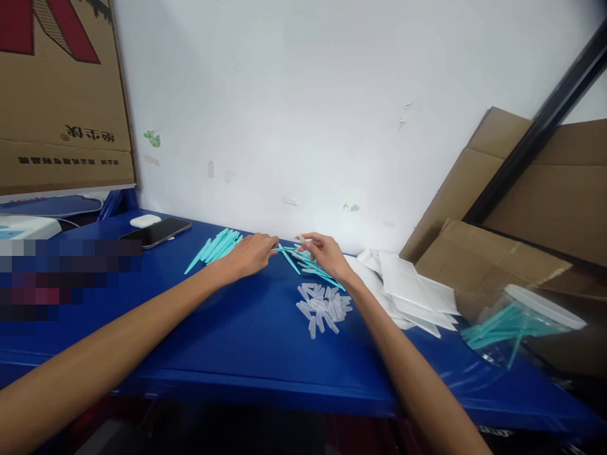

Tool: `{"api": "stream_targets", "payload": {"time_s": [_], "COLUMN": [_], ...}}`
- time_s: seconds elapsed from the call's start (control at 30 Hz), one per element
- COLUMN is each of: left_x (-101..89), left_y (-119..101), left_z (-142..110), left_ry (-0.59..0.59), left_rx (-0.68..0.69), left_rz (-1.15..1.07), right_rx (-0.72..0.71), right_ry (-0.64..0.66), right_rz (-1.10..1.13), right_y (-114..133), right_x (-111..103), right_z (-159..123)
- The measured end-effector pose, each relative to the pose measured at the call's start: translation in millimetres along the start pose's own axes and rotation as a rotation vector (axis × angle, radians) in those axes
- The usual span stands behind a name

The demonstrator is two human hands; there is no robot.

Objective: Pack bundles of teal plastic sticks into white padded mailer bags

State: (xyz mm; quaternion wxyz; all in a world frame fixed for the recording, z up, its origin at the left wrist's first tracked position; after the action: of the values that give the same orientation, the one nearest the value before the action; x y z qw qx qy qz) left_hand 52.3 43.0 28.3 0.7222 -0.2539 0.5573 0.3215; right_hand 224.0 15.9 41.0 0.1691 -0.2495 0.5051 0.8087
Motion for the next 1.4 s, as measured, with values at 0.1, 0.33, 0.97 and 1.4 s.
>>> {"api": "stream_targets", "payload": {"time_s": [0.1,0.33,0.97,1.4], "left_x": [0.5,-1.6,-8.5,-11.1], "left_y": [-3,-8,-11,-14], "left_z": [0,1,-2,-6], "left_ry": [-0.023,-0.038,-0.153,-0.137], "left_rx": [0.051,0.077,0.113,0.019], "left_rz": [-0.079,-0.246,-0.401,-0.473], "right_rx": [0.034,0.098,0.171,0.107], "right_ry": [-0.123,-0.119,-0.086,0.039], "right_rz": [0.005,0.162,0.415,0.402], "right_y": [-7,-14,-27,-21], "right_x": [-11,-15,-9,18], "right_z": [0,-1,-2,-1]}}
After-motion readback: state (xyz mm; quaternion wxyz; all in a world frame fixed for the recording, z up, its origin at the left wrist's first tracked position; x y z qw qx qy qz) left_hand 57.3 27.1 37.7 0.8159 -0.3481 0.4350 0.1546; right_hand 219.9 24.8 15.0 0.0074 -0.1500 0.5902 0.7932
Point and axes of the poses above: each hand's wrist, its own z-axis towards the middle knuckle, its own x-axis out of the palm, y = z × x, the point moved 7 cm from there along z, towards the middle knuckle, and after that the axes turned 8 degrees about y, right-handed, at the moved point
